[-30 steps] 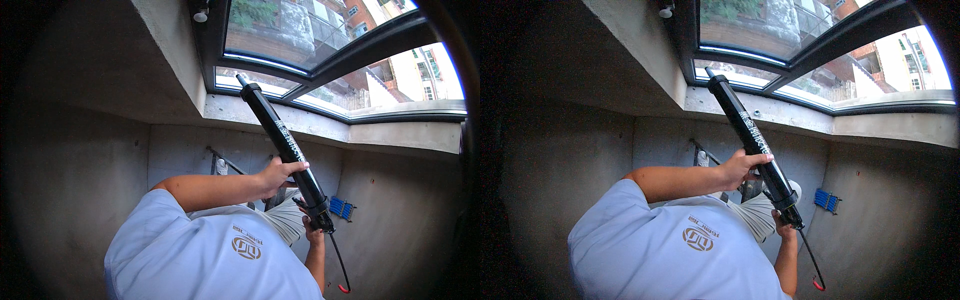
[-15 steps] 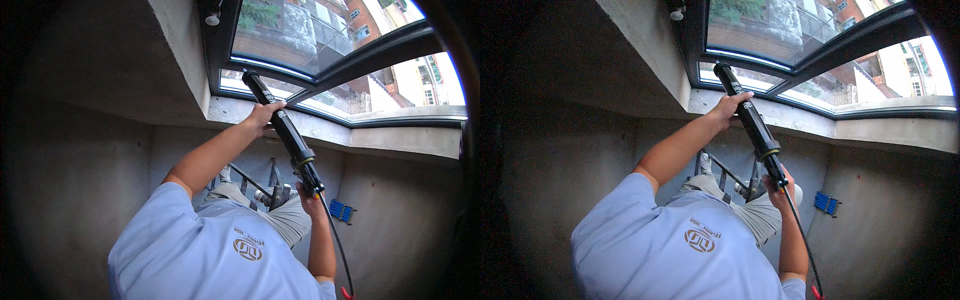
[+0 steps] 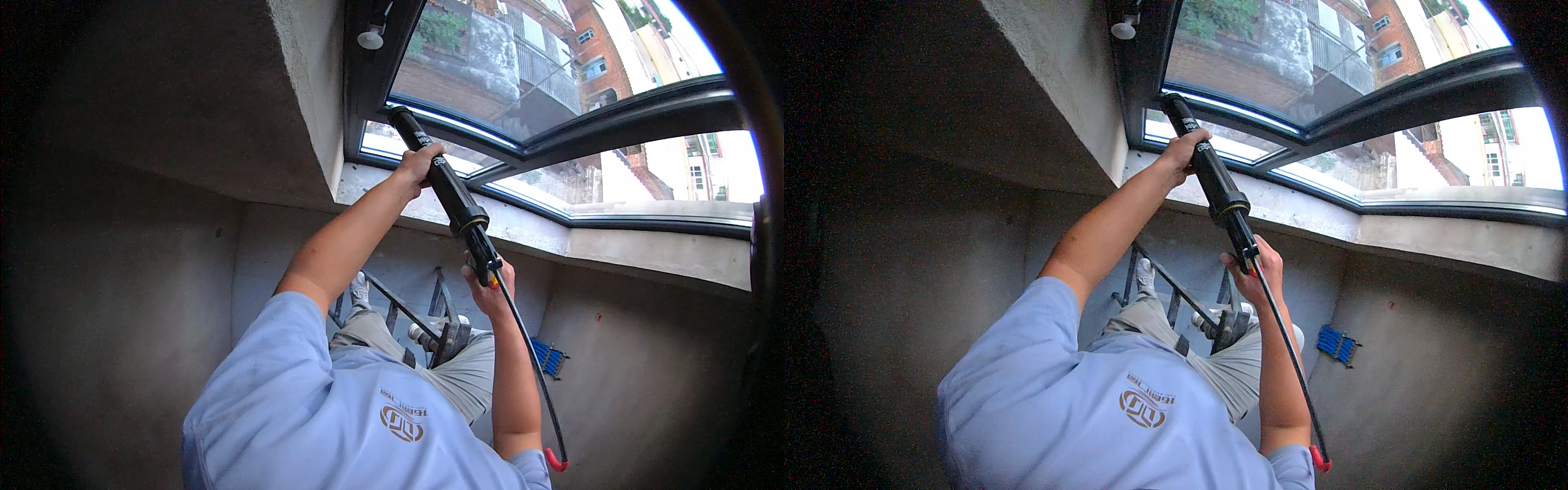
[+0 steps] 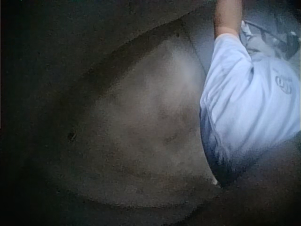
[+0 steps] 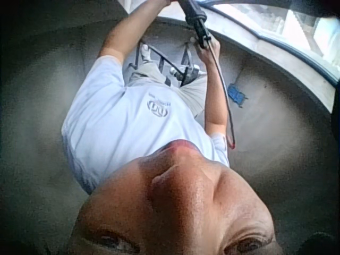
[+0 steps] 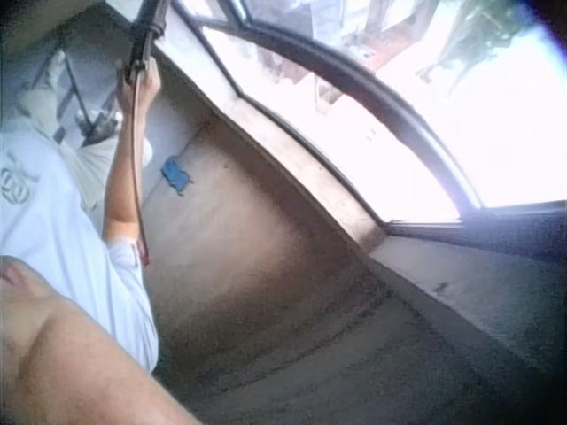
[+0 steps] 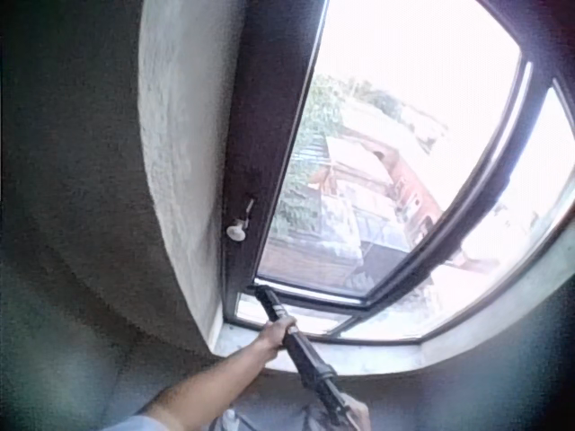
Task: The person walks through a room under renovation, climbs a stepladder, and uses a caulking gun to apply sealant along the edges of a window frame. They prepare the tool, position it, and apply a continuous bead of sealant along the window perimeter.
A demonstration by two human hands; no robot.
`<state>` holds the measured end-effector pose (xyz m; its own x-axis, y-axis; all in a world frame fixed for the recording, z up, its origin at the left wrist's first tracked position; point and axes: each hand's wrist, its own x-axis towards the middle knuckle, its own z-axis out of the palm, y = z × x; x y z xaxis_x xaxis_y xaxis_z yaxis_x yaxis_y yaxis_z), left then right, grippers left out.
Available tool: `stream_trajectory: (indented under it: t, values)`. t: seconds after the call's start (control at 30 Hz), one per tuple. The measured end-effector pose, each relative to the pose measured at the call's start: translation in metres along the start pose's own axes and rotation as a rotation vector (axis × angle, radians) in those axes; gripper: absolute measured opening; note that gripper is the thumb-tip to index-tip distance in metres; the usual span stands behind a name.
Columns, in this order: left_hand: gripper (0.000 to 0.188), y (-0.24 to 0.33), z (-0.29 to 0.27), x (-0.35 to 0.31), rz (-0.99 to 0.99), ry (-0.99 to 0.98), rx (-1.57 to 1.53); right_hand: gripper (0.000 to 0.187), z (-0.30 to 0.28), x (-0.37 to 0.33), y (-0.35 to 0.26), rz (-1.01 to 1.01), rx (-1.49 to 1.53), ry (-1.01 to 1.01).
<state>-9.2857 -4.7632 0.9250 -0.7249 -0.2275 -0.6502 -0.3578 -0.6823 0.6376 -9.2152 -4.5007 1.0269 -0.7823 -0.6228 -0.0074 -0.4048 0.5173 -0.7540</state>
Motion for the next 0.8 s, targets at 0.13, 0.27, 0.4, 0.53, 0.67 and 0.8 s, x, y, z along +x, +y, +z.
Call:
stream_trajectory:
  t: [0.13,0.27,0.4,0.53,0.67,0.8]
  values:
    - [0.04,0.002,-0.008,0.015,0.026,0.001,-0.061,0.033,-0.001,0.016,0.004,0.065,-0.078,-0.074]
    - [0.036,0.0,-0.008,0.022,0.011,-0.01,-0.084,0.033,-0.002,0.022,0.007,0.009,-0.115,-0.053]
    - [0.035,0.001,-0.005,0.023,0.012,0.02,-0.093,0.045,-0.002,0.024,0.005,-0.021,-0.209,-0.038]
    - [0.032,0.009,-0.006,0.022,-0.002,0.02,-0.095,0.048,-0.004,0.031,-0.006,0.03,-0.201,-0.066]
    - [0.029,0.015,-0.009,0.022,-0.025,-0.016,-0.113,0.05,-0.011,0.039,-0.021,-0.021,-0.031,-0.065]
    - [0.029,0.014,-0.01,0.023,-0.016,-0.002,-0.141,0.051,-0.018,0.041,-0.03,0.029,-0.196,-0.125]
